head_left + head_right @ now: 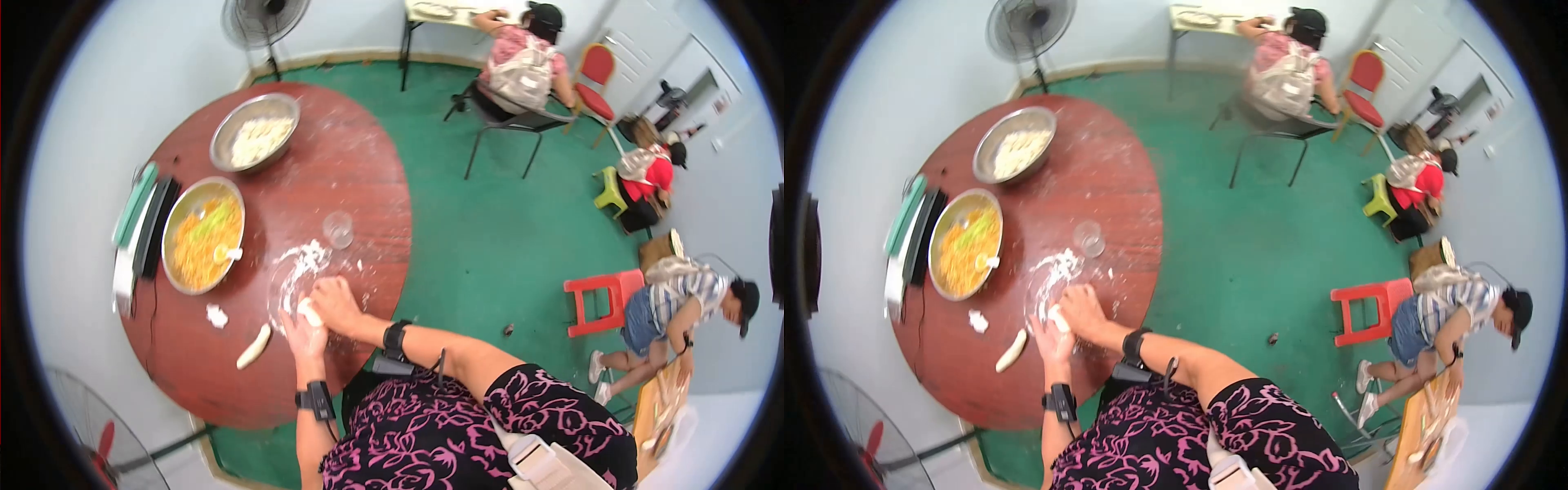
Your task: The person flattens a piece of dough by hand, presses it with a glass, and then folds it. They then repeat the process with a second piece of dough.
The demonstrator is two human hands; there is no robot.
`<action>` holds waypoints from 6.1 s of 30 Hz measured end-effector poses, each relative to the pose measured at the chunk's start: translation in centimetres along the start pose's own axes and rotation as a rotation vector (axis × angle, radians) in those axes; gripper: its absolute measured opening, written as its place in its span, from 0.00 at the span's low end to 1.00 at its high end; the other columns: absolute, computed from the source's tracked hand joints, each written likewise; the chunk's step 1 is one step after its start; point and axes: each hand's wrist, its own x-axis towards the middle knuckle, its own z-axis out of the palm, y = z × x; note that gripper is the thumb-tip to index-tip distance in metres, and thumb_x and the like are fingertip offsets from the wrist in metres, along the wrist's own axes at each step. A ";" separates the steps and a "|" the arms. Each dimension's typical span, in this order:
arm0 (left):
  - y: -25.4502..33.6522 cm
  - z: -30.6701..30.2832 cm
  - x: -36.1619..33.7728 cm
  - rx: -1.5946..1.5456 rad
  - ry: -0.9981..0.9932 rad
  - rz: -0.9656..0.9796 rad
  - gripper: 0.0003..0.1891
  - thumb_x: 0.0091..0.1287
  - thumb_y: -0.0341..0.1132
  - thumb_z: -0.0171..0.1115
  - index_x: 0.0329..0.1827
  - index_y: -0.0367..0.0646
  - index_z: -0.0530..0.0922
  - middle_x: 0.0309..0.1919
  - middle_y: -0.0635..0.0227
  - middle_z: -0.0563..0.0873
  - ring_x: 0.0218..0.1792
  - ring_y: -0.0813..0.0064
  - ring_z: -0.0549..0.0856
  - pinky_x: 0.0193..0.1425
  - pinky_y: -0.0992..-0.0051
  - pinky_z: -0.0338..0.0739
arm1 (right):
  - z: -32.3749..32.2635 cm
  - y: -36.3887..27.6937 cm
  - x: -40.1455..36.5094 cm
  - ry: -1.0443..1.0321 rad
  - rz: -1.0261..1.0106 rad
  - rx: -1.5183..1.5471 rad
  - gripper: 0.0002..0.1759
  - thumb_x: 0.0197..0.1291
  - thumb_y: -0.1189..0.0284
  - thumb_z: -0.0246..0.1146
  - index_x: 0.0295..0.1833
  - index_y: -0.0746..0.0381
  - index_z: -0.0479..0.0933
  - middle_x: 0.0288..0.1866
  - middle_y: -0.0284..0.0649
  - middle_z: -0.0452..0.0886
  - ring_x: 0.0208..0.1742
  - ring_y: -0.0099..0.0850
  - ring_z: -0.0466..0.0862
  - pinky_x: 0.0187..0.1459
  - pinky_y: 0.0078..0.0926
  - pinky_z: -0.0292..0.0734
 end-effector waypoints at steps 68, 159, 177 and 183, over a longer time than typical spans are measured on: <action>11.4 -3.2 -7.9 2.797 0.720 0.836 0.15 0.51 0.40 0.70 0.40 0.49 0.79 0.37 0.66 0.78 0.44 0.61 0.76 0.50 0.55 0.64 | 1.4 2.3 -5.2 -0.568 0.806 1.184 0.13 0.60 0.69 0.62 0.45 0.67 0.78 0.34 0.34 0.81 0.31 0.20 0.79 0.33 0.18 0.73; 16.7 2.3 -4.9 2.910 -0.027 0.419 0.17 0.65 0.40 0.54 0.53 0.44 0.74 0.43 0.58 0.80 0.46 0.58 0.77 0.50 0.57 0.66 | 1.9 -4.8 -8.2 -0.387 1.356 1.881 0.12 0.62 0.73 0.54 0.50 0.65 0.72 0.28 0.33 0.74 0.26 0.21 0.73 0.24 0.15 0.69; 7.6 3.3 -1.4 0.713 -0.196 -0.172 0.41 0.67 0.66 0.37 0.75 0.47 0.49 0.74 0.60 0.54 0.74 0.58 0.52 0.73 0.49 0.48 | 0.2 -14.4 1.1 0.173 0.187 0.495 0.31 0.69 0.57 0.43 0.70 0.67 0.58 0.72 0.56 0.55 0.73 0.58 0.50 0.72 0.52 0.40; 2.8 6.8 -2.3 0.268 -0.257 -0.340 0.31 0.71 0.55 0.40 0.74 0.52 0.54 0.74 0.66 0.56 0.73 0.67 0.55 0.74 0.57 0.48 | -2.9 -9.7 3.1 -0.086 0.345 0.461 0.29 0.70 0.58 0.42 0.71 0.62 0.58 0.76 0.51 0.48 0.77 0.46 0.44 0.74 0.45 0.36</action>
